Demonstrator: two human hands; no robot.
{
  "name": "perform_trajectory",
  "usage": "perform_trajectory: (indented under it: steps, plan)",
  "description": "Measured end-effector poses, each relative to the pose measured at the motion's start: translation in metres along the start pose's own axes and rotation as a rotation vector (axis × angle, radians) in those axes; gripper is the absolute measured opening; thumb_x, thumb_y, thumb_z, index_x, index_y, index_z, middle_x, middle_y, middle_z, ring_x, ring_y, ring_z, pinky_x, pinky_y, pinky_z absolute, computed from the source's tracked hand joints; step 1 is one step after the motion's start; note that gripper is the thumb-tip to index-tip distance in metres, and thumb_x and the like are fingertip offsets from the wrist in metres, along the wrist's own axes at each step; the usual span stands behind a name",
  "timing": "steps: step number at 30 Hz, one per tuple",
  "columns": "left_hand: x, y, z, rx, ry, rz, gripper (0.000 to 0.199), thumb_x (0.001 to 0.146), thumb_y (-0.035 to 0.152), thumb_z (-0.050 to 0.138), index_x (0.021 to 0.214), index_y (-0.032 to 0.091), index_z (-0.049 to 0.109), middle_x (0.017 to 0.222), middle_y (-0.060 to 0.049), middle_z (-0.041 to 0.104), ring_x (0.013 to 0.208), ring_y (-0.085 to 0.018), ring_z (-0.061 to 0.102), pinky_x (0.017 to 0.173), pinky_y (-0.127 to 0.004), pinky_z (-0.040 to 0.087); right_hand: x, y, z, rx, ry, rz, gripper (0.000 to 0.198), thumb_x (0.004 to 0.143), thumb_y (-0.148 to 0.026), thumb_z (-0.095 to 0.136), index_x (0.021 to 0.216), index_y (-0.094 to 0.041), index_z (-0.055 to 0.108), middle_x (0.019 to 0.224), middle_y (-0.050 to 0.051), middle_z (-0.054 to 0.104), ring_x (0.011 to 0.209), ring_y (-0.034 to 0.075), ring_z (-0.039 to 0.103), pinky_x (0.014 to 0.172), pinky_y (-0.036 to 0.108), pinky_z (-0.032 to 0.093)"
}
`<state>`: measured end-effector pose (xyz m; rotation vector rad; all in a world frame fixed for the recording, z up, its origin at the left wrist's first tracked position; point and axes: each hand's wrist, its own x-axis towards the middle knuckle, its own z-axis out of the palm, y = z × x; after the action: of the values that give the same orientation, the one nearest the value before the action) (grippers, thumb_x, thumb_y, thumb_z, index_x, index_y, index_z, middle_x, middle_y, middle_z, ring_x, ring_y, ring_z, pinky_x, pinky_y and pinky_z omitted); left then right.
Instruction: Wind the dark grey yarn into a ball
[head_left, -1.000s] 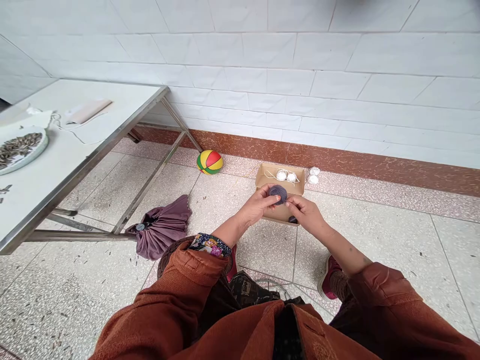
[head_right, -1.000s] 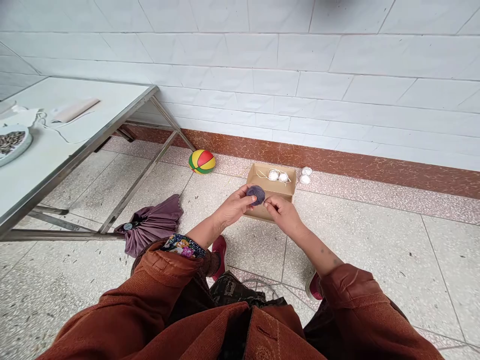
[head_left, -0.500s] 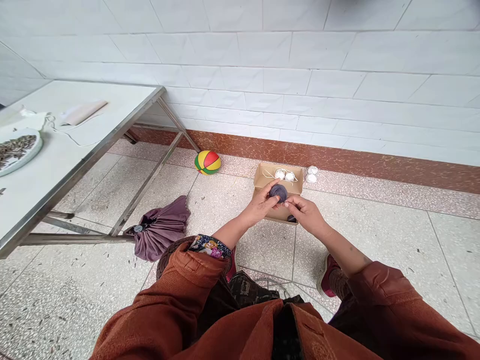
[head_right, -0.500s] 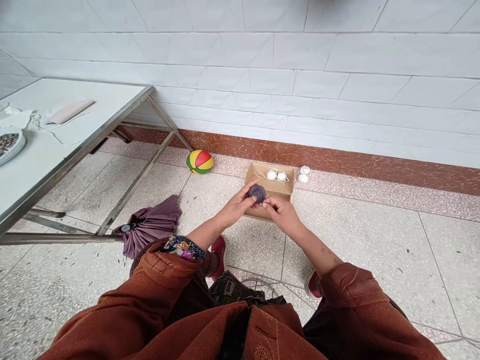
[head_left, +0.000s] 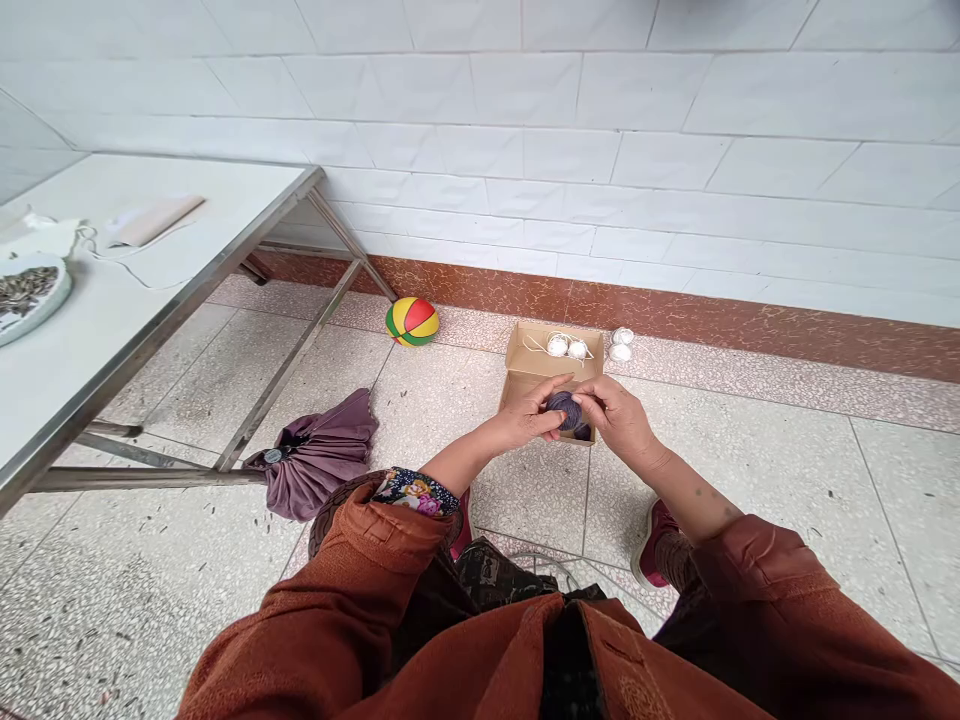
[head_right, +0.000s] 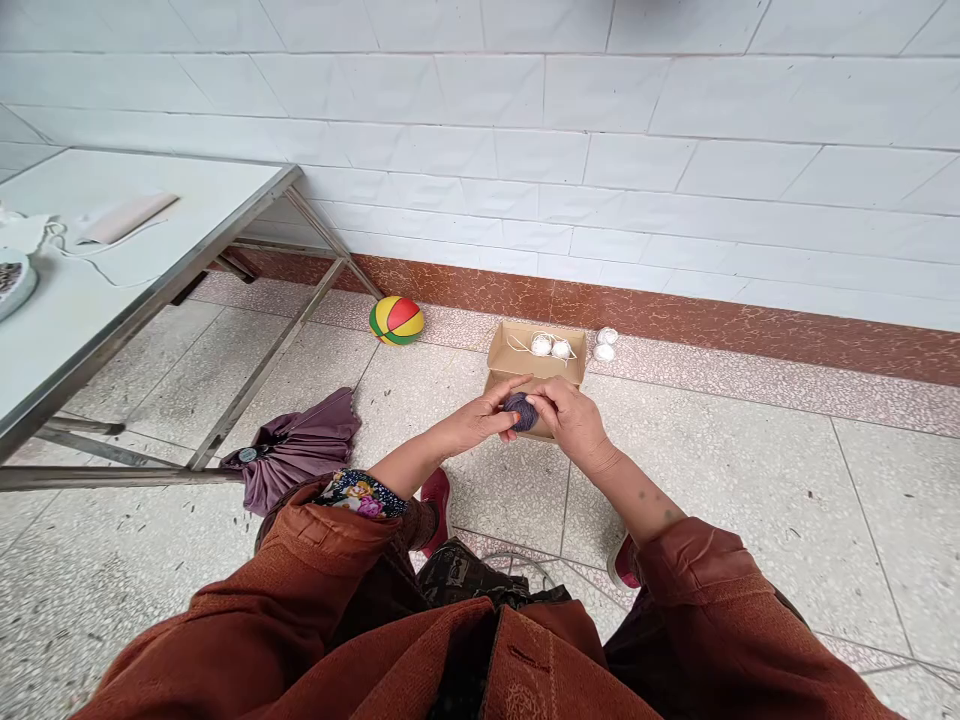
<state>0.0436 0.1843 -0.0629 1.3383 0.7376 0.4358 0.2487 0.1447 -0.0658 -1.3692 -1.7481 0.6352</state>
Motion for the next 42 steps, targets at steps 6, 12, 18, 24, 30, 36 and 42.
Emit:
perform_trajectory:
  steps: [6, 12, 18, 24, 30, 36, 42]
  plan:
    - [-0.006, 0.007, 0.004, -0.235, -0.164, 0.036, 0.081, 0.086, 0.035, 0.070, 0.158, 0.037, 0.033, 0.116, -0.007, 0.061, 0.076, -0.011, 0.064, 0.069, -0.028, 0.051, 0.002, 0.001, 0.005, 0.089, 0.048, 0.093, 0.024, 0.097, -0.043, 0.054, 0.083, -0.024, 0.060, 0.079, 0.003, 0.064, 0.073, 0.020, 0.059, 0.072, 0.034, 0.048]
    - [-0.009, 0.017, 0.009, -0.585, -0.170, 0.009, 0.074, 0.079, 0.040, 0.077, 0.147, 0.030, 0.050, 0.117, -0.010, 0.065, 0.079, -0.014, 0.065, 0.072, -0.031, 0.051, -0.002, -0.002, 0.013, 0.169, 0.031, 0.180, 0.025, 0.099, -0.043, 0.048, 0.085, -0.024, 0.055, 0.077, 0.001, 0.062, 0.070, 0.018, 0.058, 0.067, 0.031, 0.046]
    - [0.002, 0.015, 0.002, -0.590, 0.133, 0.100, 0.055, 0.072, 0.032, 0.081, 0.122, 0.020, 0.064, 0.120, -0.010, 0.066, 0.093, -0.016, 0.064, 0.081, -0.029, 0.050, -0.008, -0.001, 0.018, 0.094, -0.106, 0.172, 0.020, 0.101, -0.039, 0.040, 0.096, -0.024, 0.052, 0.075, 0.001, 0.063, 0.065, 0.019, 0.059, 0.062, 0.031, 0.046]
    - [0.010, 0.005, -0.005, -0.256, 0.394, 0.088, 0.053, 0.071, 0.029, 0.079, 0.121, 0.019, 0.062, 0.109, -0.005, 0.067, 0.091, -0.014, 0.059, 0.079, -0.028, 0.046, -0.009, -0.012, 0.016, 0.092, -0.246, 0.034, 0.018, 0.099, -0.035, 0.048, 0.094, -0.024, 0.060, 0.083, 0.003, 0.067, 0.072, 0.019, 0.061, 0.069, 0.032, 0.047]
    - [0.011, -0.003, 0.000, -0.041, 0.352, 0.094, 0.052, 0.072, 0.031, 0.078, 0.119, 0.021, 0.058, 0.103, -0.004, 0.066, 0.088, -0.015, 0.059, 0.087, -0.034, 0.045, -0.001, -0.018, -0.002, 0.216, -0.126, 0.010, 0.017, 0.093, -0.038, 0.060, 0.093, -0.024, 0.069, 0.087, 0.004, 0.068, 0.079, 0.020, 0.062, 0.074, 0.033, 0.049]
    - [0.008, 0.000, 0.007, -0.114, 0.050, 0.168, 0.072, 0.078, 0.032, 0.079, 0.142, 0.026, 0.047, 0.110, -0.006, 0.065, 0.099, -0.018, 0.061, 0.091, -0.036, 0.045, 0.008, -0.005, -0.012, 0.274, 0.068, 0.174, 0.024, 0.093, -0.046, 0.062, 0.088, -0.023, 0.069, 0.082, 0.002, 0.062, 0.072, 0.018, 0.054, 0.072, 0.033, 0.046]
    - [0.004, 0.006, 0.010, -0.327, -0.138, 0.216, 0.062, 0.080, 0.033, 0.080, 0.139, 0.030, 0.058, 0.134, -0.010, 0.062, 0.120, -0.024, 0.058, 0.095, -0.037, 0.047, 0.007, 0.000, -0.003, 0.317, -0.026, 0.277, 0.031, 0.093, -0.047, 0.057, 0.076, -0.022, 0.060, 0.076, 0.000, 0.060, 0.074, 0.018, 0.054, 0.072, 0.032, 0.044]
